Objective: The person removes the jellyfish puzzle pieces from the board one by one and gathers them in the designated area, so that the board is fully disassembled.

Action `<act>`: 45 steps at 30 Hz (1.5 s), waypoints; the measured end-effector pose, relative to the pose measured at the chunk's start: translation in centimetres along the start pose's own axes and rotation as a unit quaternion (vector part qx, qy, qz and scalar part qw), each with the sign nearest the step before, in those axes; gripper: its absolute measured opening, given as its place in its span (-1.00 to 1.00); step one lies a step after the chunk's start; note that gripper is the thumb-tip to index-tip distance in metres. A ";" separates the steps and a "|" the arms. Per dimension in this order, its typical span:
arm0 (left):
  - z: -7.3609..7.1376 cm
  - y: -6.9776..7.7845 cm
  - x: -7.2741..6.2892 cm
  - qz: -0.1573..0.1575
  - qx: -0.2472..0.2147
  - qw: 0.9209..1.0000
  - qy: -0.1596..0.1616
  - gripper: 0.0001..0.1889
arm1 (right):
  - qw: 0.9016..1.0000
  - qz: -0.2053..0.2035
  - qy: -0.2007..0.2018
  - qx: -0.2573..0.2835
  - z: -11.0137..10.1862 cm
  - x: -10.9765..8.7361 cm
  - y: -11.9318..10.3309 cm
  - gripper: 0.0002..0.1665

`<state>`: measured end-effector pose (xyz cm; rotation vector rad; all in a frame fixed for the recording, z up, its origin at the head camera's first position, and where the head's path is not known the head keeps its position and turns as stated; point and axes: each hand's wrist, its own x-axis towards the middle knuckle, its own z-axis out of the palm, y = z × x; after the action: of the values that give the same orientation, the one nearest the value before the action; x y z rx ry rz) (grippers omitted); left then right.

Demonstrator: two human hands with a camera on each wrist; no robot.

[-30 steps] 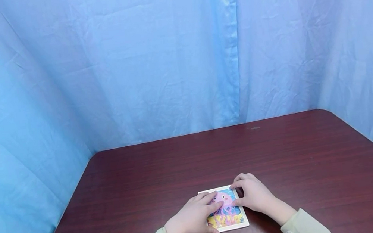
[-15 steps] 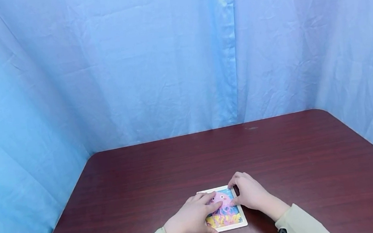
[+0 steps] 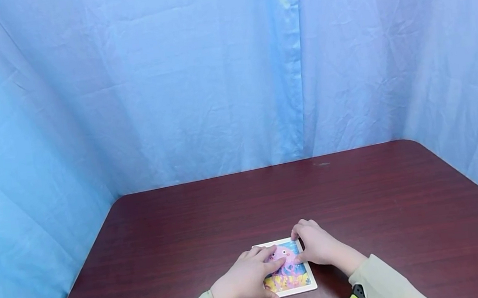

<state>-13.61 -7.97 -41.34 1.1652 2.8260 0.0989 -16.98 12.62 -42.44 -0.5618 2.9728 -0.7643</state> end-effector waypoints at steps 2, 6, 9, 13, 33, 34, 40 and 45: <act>0.0 0.0 0.0 0.000 0.001 1.000 0.000 -0.18 | 1.000 -0.008 -0.004 0.005 0.0 0.0 0.1 -0.53; 0.0 0.0 0.1 -0.002 0.002 1.000 0.000 -0.18 | 0.999 -0.028 -0.011 0.013 -0.2 0.0 0.5 -0.55; -0.1 0.1 0.0 -0.001 0.000 1.000 -0.001 -0.18 | 0.999 -0.045 -0.012 0.027 -0.2 0.0 0.9 -0.58; -0.1 0.1 0.0 -0.001 -0.010 1.000 -0.007 -0.17 | 0.997 -0.058 -0.007 0.047 -0.2 0.0 1.2 -0.60; -0.2 0.3 -0.2 -0.004 -0.021 0.999 -0.029 -0.20 | 0.995 -0.097 -0.019 0.033 -0.1 0.3 1.9 -0.54; -0.2 0.4 -0.2 -0.005 -0.021 0.999 -0.030 -0.19 | 0.995 -0.097 -0.019 0.031 -0.1 0.3 2.0 -0.54; -0.3 0.5 -0.2 -0.001 -0.010 1.000 -0.026 -0.20 | 0.994 -0.109 -0.010 0.028 0.3 0.3 2.2 -0.60; -0.3 0.6 -0.2 -0.003 0.004 0.999 -0.033 -0.19 | 0.992 -0.122 -0.006 0.028 0.1 0.4 2.2 -0.63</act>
<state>-13.09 -7.71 -40.99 1.1391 2.7745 0.0467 -18.10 14.18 -43.57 -0.9352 2.8943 -0.8517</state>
